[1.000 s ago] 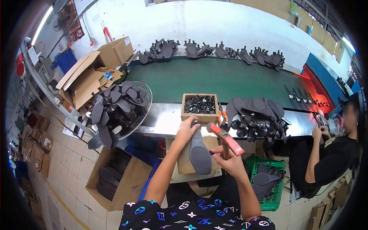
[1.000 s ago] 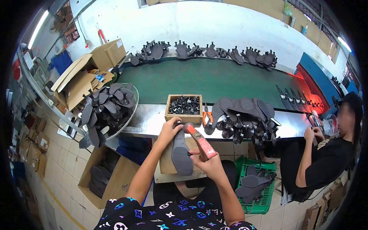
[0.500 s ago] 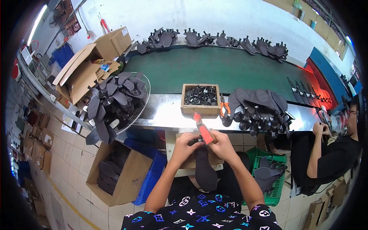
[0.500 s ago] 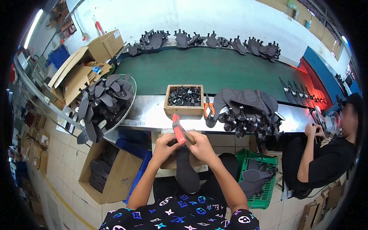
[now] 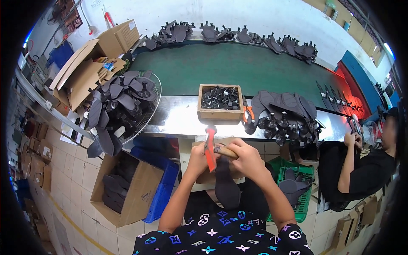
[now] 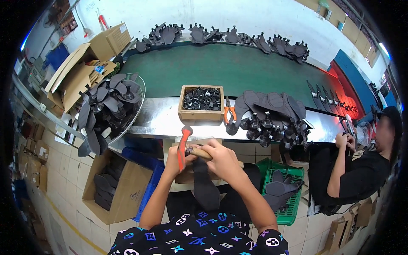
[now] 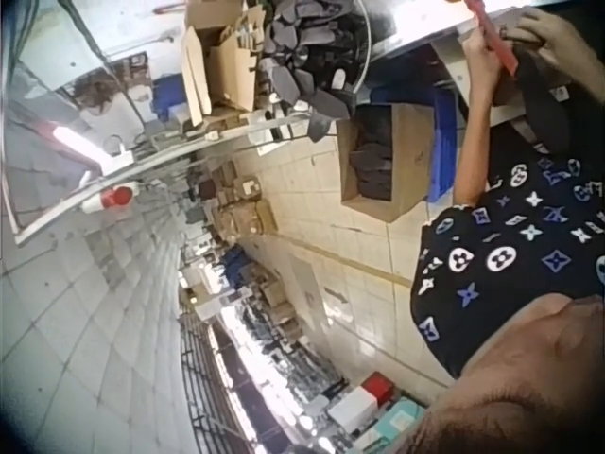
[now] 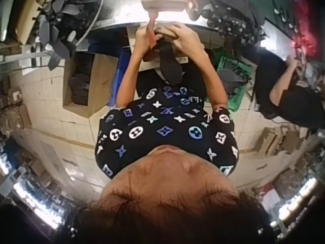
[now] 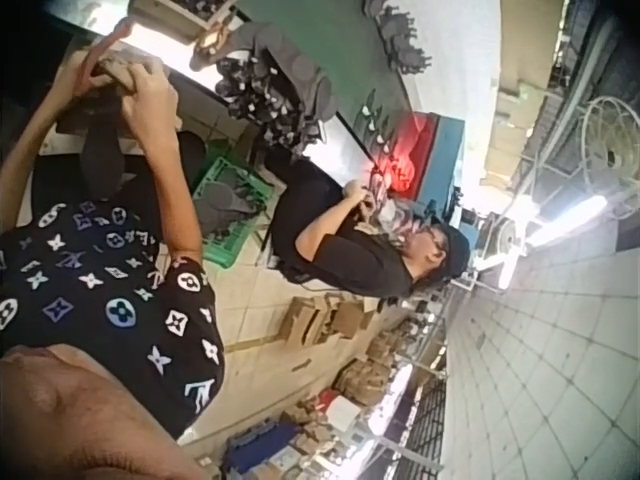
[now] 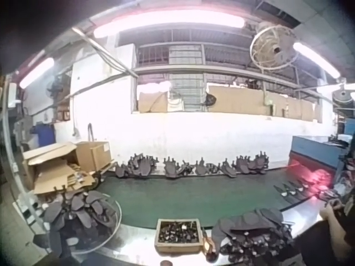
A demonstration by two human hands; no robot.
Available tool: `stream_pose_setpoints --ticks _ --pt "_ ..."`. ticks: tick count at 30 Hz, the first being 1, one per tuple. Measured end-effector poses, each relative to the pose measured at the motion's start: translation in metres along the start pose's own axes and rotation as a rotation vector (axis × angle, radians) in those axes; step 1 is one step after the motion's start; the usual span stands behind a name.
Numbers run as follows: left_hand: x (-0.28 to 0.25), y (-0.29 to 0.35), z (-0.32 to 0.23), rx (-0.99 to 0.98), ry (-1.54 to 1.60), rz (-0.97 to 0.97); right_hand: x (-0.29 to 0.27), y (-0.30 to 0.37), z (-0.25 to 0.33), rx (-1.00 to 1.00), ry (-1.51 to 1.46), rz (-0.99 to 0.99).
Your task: Manually assemble shoe outsoles and heel components using a hammer and small nails or tacks on a factory production line.
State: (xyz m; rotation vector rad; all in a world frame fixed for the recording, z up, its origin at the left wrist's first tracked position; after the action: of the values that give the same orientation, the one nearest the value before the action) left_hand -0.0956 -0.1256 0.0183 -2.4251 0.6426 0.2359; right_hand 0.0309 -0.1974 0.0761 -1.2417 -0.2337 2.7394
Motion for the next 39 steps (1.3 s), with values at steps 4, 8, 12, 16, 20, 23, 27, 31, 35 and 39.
stream_pose_setpoints --ticks 4,8,12,16,20,23,27,31,35,39 --pt "0.000 0.002 0.008 -0.104 0.092 -0.006 -0.018 0.022 0.000 0.282 -0.313 -0.070" --pt "0.004 0.006 0.011 -0.176 0.229 -0.007 -0.043 0.056 0.030 -0.021 -0.177 -0.278" --pt "0.004 0.006 0.014 -0.148 0.170 -0.002 -0.043 0.076 0.030 0.093 -0.195 -0.152" --pt "0.004 0.005 0.012 -0.150 0.170 0.009 -0.031 0.066 0.028 0.068 -0.099 -0.108" --pt "0.006 0.013 0.020 -0.274 0.172 0.106 -0.089 0.083 0.075 -0.156 -0.046 -0.261" --pt "0.002 0.017 0.008 -0.073 -0.171 0.189 -0.078 0.086 0.074 -0.023 -0.150 -0.248" --pt "0.006 0.013 0.016 -0.165 -0.454 0.306 -0.028 0.057 0.024 0.114 -0.146 -0.064" --pt "0.004 0.018 0.007 -0.131 -0.407 0.294 -0.097 0.078 0.086 -0.083 -0.121 -0.269" --pt "0.009 0.011 -0.002 -0.065 -0.511 0.325 -0.034 0.067 0.030 0.042 -0.043 -0.145" --pt "0.013 0.008 -0.010 0.108 -0.539 0.261 -0.075 0.073 0.039 0.033 -0.095 -0.232"
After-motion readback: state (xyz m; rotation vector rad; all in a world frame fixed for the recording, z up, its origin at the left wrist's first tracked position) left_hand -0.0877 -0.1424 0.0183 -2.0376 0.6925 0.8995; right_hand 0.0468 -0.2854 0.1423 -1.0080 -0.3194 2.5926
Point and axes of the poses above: each hand's wrist, its own y-axis away from the middle knuckle, its own x-axis out of the palm, z = x × y, the point moved 9 cm from there along -y, towards the middle knuckle, and after that the axes turned 10 degrees about x, right-handed, at the moved point
